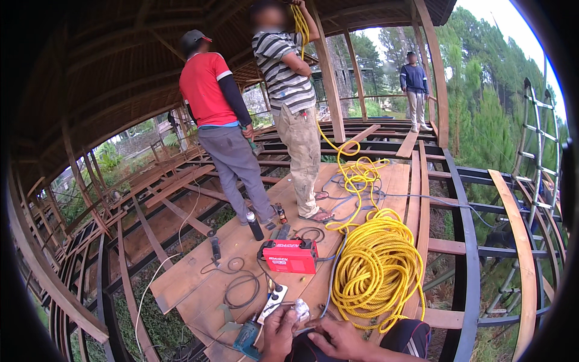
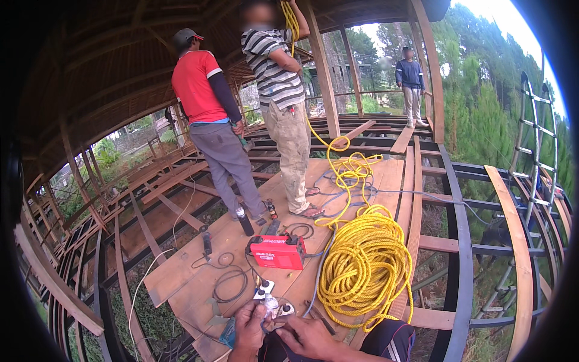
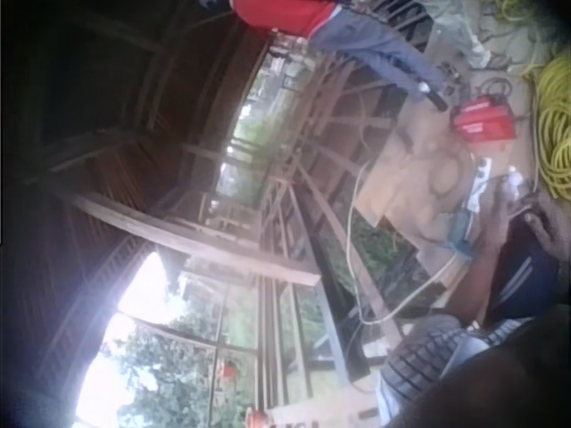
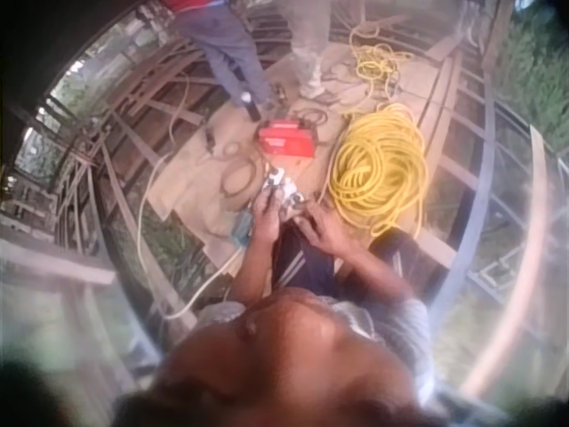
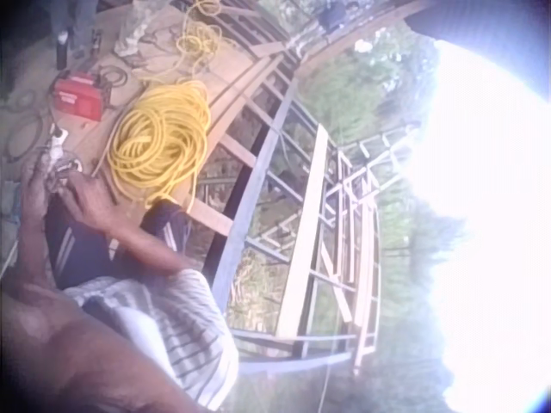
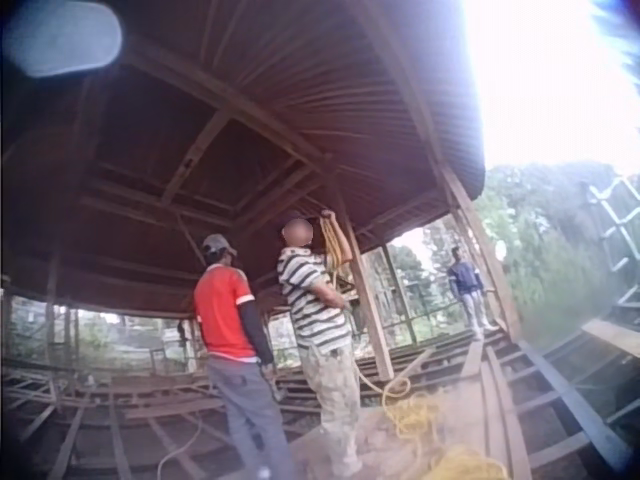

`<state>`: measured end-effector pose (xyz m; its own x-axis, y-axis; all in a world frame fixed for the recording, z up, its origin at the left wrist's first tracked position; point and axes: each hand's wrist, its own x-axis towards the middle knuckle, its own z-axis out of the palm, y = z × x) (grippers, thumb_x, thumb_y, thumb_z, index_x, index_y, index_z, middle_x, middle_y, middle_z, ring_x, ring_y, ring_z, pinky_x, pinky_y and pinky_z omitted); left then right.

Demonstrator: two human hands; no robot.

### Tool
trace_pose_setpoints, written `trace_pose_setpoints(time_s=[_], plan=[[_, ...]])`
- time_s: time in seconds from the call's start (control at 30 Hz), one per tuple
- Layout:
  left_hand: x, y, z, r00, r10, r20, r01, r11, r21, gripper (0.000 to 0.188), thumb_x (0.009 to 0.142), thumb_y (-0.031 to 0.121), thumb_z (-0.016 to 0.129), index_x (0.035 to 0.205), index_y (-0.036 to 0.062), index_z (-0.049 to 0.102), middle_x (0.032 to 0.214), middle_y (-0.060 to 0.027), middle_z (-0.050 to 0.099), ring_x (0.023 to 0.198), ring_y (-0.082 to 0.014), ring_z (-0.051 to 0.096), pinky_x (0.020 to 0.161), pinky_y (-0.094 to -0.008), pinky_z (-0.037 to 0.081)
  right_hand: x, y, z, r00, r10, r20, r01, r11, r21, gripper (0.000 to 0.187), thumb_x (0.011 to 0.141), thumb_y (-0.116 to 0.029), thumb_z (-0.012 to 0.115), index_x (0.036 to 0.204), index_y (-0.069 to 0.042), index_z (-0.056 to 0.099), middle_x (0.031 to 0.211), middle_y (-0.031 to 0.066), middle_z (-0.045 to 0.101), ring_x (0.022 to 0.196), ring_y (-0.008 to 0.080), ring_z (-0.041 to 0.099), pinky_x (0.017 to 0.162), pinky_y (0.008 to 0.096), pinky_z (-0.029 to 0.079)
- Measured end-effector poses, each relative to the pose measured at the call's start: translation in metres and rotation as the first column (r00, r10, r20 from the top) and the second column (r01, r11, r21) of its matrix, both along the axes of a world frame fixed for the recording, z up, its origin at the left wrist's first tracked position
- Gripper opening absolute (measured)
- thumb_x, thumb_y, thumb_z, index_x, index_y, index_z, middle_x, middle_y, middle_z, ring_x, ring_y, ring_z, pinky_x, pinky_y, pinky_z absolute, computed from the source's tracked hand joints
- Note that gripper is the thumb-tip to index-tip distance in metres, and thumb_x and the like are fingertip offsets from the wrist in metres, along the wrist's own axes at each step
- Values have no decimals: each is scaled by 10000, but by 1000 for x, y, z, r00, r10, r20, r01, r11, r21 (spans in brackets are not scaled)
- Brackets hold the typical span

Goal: The person sits on a wooden platform and uses pliers to crimp a metal fitting onto the end of a yellow rope. They then handle a small plastic bag and organize the rope and tools on the platform.

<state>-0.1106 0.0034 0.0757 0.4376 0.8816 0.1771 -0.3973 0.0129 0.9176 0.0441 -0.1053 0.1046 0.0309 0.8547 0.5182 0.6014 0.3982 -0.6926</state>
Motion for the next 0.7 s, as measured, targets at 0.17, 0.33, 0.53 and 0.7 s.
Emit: trace_pose_setpoints(time_s=[0.17,0.33,0.53,0.7], plan=[[-13,-13,-2,985,-87,152,85,996,21,316,949,265,701,1116,8,626,900,-107,653,728,-142,573,618,-243,453,45,28,-46,662,272,-698,-458,885,-89,215,1040,-213,577,988,-22,661,826,-54,592,783,19,505,701,221,421],[-17,10,6,962,114,248,-105,993,-49,292,933,257,721,1003,-4,607,937,-162,693,657,-124,580,556,-235,447,32,34,-7,891,439,-114,-436,899,45,185,997,-210,608,980,-32,657,776,27,579,710,160,587,641,312,472],[-14,22,0,977,106,185,-95,993,-67,274,952,264,695,973,22,570,939,-174,680,624,-118,582,503,-245,475,2,3,1,930,308,200,-346,917,197,184,953,-191,622,906,-14,626,792,108,576,736,310,617,640,395,504],[-11,21,-5,972,77,223,-68,997,-46,255,945,239,705,964,28,562,918,-176,678,610,-128,594,484,-250,473,24,22,-33,879,457,-138,-439,887,141,152,962,-136,604,923,8,636,795,117,592,688,278,585,634,378,475]])
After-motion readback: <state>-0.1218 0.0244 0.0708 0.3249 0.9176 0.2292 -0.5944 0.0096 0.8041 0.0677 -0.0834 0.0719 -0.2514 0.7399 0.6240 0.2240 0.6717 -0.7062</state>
